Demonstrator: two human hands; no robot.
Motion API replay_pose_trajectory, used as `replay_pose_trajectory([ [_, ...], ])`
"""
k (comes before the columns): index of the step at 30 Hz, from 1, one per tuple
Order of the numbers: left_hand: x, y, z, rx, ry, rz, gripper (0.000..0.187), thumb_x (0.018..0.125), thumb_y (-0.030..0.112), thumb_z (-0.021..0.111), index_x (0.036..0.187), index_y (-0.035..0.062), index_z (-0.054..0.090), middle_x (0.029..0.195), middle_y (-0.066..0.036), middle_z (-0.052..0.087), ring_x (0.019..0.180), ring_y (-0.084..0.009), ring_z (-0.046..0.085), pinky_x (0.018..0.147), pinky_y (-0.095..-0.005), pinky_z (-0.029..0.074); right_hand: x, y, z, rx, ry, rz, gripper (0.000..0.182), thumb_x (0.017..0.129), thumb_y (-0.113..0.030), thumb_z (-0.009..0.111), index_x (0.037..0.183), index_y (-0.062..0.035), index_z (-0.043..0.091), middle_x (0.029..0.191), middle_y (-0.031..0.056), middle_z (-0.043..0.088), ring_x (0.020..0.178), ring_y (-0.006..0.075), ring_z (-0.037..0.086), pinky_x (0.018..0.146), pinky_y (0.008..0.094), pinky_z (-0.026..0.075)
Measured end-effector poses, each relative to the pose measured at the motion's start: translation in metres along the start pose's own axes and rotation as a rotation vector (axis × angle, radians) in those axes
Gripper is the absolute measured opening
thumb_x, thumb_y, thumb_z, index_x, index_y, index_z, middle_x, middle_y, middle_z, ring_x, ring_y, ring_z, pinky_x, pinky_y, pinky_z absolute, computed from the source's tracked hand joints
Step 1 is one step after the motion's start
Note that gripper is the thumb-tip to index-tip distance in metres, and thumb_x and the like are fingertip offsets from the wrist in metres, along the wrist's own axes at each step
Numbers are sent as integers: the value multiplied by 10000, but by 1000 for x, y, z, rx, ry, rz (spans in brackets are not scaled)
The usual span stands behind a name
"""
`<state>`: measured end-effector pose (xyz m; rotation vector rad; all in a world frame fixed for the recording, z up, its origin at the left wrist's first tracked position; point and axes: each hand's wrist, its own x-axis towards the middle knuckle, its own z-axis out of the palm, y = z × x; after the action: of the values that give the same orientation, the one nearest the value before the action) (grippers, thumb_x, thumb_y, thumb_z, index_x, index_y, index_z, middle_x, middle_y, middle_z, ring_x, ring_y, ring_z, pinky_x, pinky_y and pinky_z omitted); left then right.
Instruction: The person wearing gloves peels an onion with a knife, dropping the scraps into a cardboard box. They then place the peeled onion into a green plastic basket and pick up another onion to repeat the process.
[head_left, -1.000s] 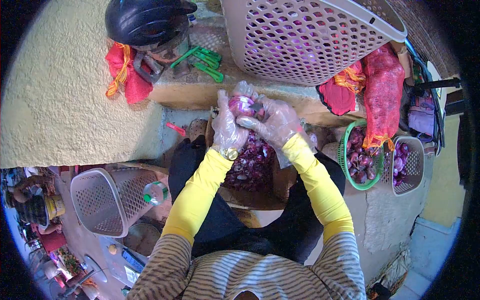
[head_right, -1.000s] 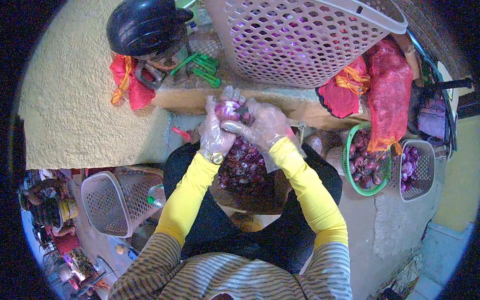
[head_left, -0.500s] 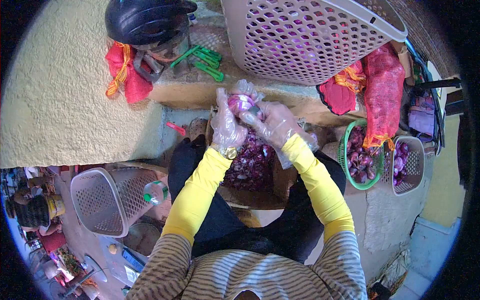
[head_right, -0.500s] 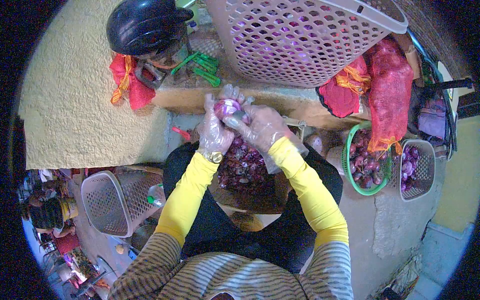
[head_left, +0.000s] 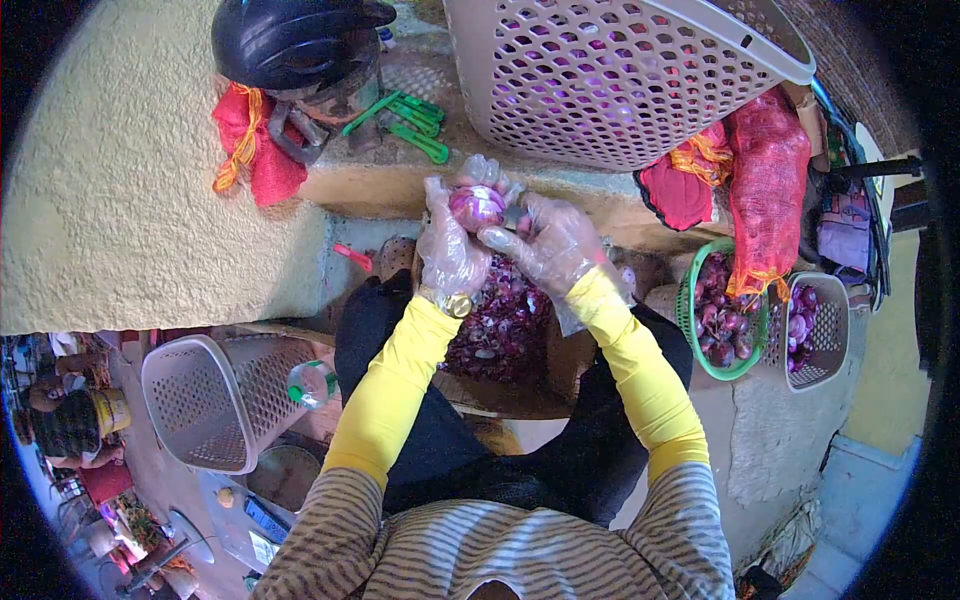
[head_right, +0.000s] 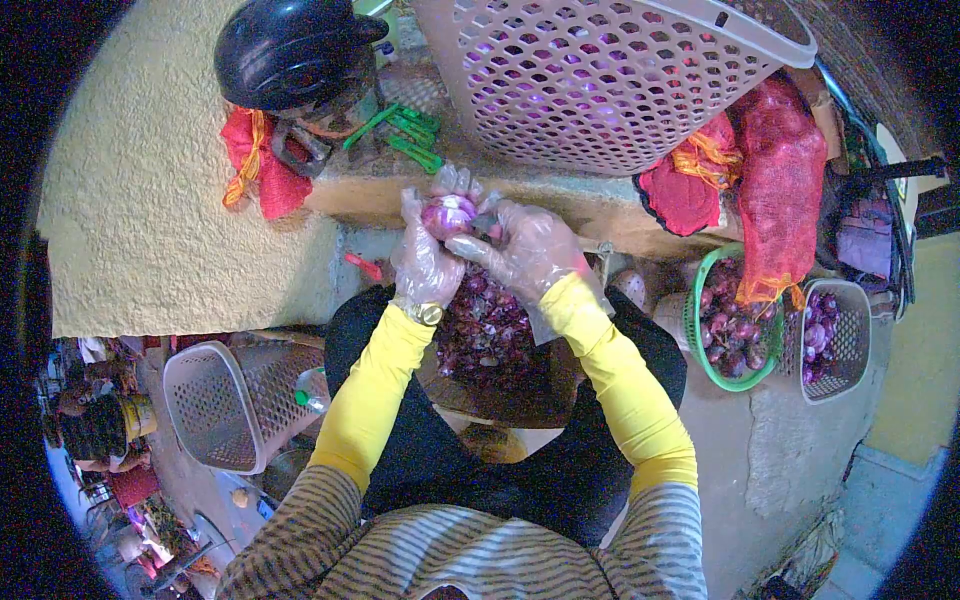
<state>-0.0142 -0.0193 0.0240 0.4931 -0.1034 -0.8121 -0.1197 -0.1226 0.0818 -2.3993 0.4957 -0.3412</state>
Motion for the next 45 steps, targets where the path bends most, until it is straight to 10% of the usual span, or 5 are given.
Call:
replay_pose_trajectory([
  [17,2,-2,-1,17,9,-19,649,1021,615,368,1322,70,552,1295,-78,596,1194,-267,565,1130,-540,408,3,12,18,384,-293,293,521,918,-571,615,979,-68,734,786,226,680,777,419,684,710,485,522],
  [23,2,5,5,-112,41,-85,633,1026,592,386,1339,65,545,1329,-90,587,1224,-286,551,1156,-570,365,-2,6,6,146,-199,-125,549,882,-610,646,893,-66,718,748,191,677,712,388,670,673,458,518],
  [32,0,8,1,-52,28,-145,490,1044,419,518,1351,37,494,1198,-114,595,1142,-245,564,1031,-451,477,3,26,9,268,98,146,477,849,-428,781,1015,-8,624,699,118,601,619,237,574,618,401,479],
  [45,0,13,-4,-165,46,-278,516,1022,448,553,1329,35,518,1245,-126,595,1120,-235,579,1004,-440,493,5,41,27,548,-5,188,371,927,-402,723,1016,-53,629,735,-23,497,676,93,416,588,288,401],
])
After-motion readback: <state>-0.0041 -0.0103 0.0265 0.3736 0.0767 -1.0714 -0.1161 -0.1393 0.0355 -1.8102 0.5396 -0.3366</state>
